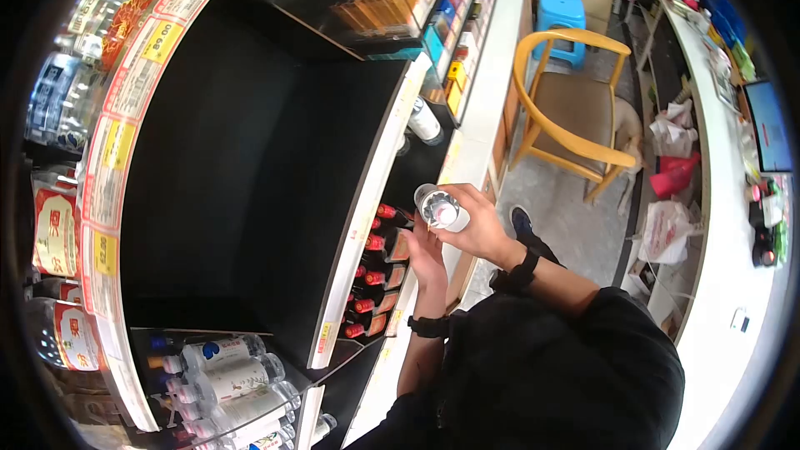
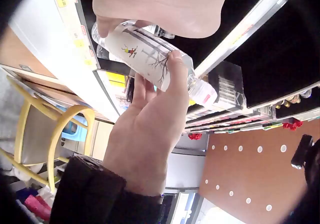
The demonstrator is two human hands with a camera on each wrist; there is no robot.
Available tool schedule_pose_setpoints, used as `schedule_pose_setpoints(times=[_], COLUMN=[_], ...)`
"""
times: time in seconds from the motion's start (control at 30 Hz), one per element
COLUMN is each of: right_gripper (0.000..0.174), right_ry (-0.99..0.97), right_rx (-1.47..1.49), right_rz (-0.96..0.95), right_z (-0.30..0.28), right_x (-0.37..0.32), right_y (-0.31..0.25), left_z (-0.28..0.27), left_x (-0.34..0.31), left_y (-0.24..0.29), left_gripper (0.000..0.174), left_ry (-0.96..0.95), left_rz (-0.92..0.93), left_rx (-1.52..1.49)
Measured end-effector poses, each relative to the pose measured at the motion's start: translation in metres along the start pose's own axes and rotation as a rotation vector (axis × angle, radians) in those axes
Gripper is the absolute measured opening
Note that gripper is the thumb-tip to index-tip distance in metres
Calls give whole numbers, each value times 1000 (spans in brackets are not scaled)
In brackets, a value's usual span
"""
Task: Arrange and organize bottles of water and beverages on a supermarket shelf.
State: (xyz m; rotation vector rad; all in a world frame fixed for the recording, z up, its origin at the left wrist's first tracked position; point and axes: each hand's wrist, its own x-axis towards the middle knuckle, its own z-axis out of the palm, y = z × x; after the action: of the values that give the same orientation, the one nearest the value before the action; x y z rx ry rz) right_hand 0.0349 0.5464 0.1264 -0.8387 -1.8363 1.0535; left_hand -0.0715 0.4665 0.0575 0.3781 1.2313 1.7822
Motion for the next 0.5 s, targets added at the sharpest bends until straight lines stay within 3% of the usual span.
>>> schedule_pose_setpoints(times=[0.23,0.4,0.5], right_gripper=[57,55,53], right_ry=[-37,-37,-106], right_rx=[57,44,32], right_rz=[-78,-36,45], right_z=[9,28,33], right_x=[66,106,127], right_y=[32,55,62], left_z=[17,13,28], left_x=[58,97,107], left_y=[2,-15,-6], left_gripper=[74,59,69], left_ry=[63,168,215], left_rz=[-17,15,11], left_rx=[-109,-240,-184])
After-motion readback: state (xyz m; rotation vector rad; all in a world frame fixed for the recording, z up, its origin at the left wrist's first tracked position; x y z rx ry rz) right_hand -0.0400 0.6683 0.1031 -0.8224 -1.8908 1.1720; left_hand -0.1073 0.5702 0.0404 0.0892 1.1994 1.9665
